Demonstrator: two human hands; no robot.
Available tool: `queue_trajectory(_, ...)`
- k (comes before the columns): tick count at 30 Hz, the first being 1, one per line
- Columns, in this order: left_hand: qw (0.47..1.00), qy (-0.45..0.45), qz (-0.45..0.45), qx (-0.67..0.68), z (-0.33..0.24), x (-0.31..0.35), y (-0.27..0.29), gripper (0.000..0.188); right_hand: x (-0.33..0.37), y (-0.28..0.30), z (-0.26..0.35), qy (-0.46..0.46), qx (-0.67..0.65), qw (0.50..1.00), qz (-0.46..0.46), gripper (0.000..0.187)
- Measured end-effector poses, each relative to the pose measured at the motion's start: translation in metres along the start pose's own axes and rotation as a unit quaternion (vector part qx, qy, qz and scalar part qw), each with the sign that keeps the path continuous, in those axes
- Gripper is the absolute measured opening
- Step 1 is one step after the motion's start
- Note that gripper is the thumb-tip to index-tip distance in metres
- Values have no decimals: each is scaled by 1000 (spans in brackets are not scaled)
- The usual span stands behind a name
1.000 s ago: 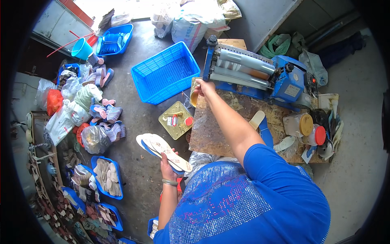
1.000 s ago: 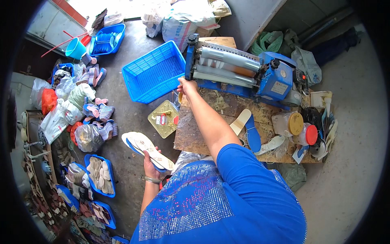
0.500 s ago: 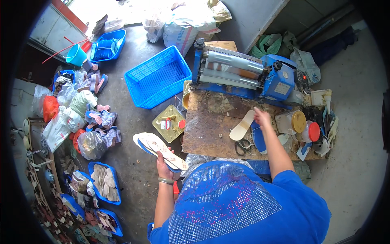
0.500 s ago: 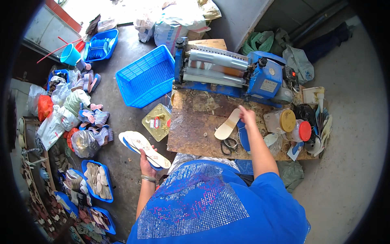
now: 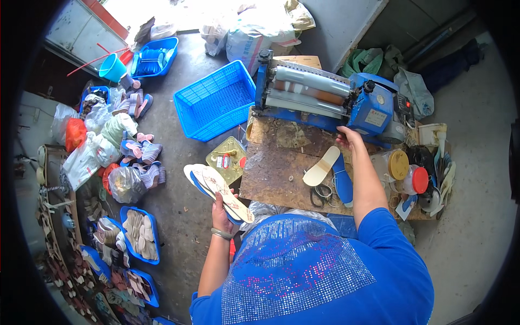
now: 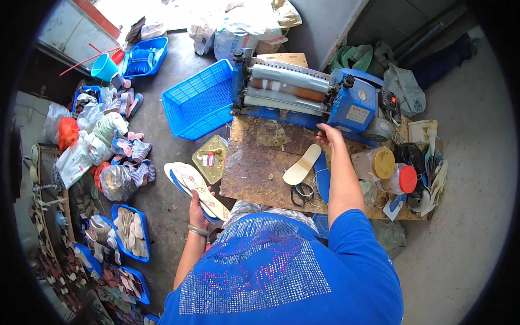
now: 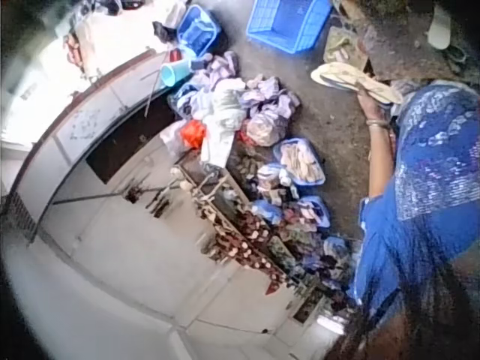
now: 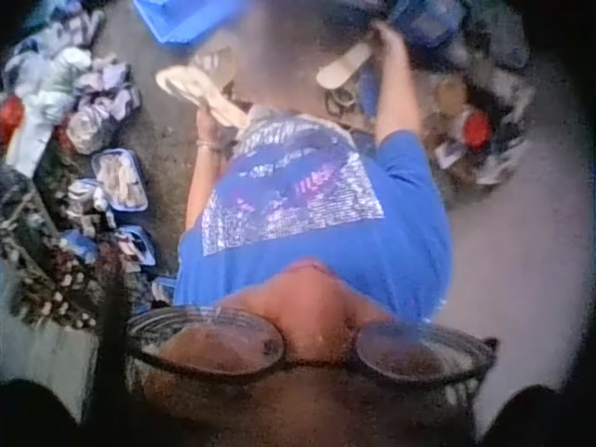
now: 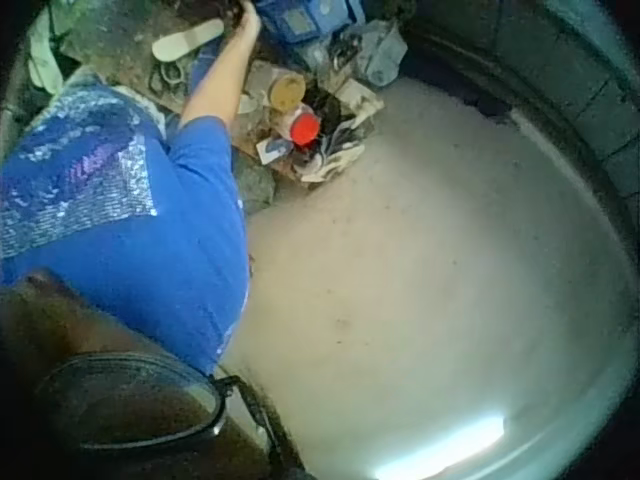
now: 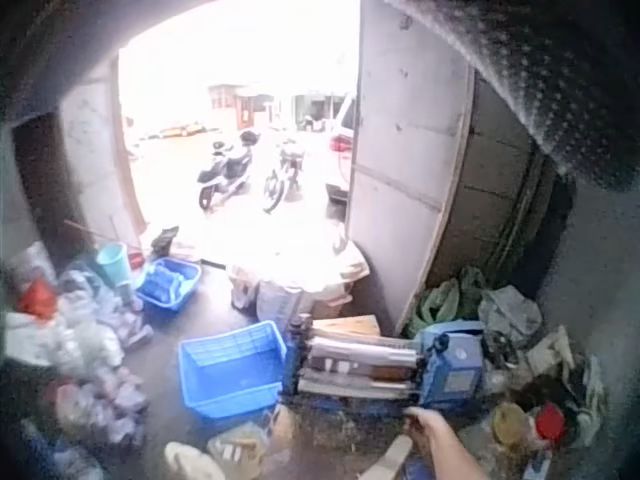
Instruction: The person processes shoe insoles by feeding them through a blue roller machine. They pick up insoles from a pile, pass them through the rollers, and then place the processed insoles onto a stack on the table. The person handles both white and blue insoles throughout the clip.
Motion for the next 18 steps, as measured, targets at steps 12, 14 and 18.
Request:
queue_trajectory(12, 1000, -11, 11, 12, 0, 4, -8, 64, 3, -11, -4, 8, -87, 993, 76, 23)
queue_trajectory(14, 1000, -9, 13, 19, 1, 1, -10, 61, 4, -10, -4, 10, -85, 994, 71, 23)
queue_trajectory(18, 999, -5, 21, 27, 2, -6, -15, 60, 3, -10, -4, 5, -78, 995, 66, 25)
Point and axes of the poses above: each hand's wrist, its own x-axis away from the middle knuckle, its own y-axis out of the back of the hand, z = x × y, the point moved 8 cm from there along -x, towards the middle knuckle, and after that the axes turned 15 degrees about z, right-handed, at the moved point
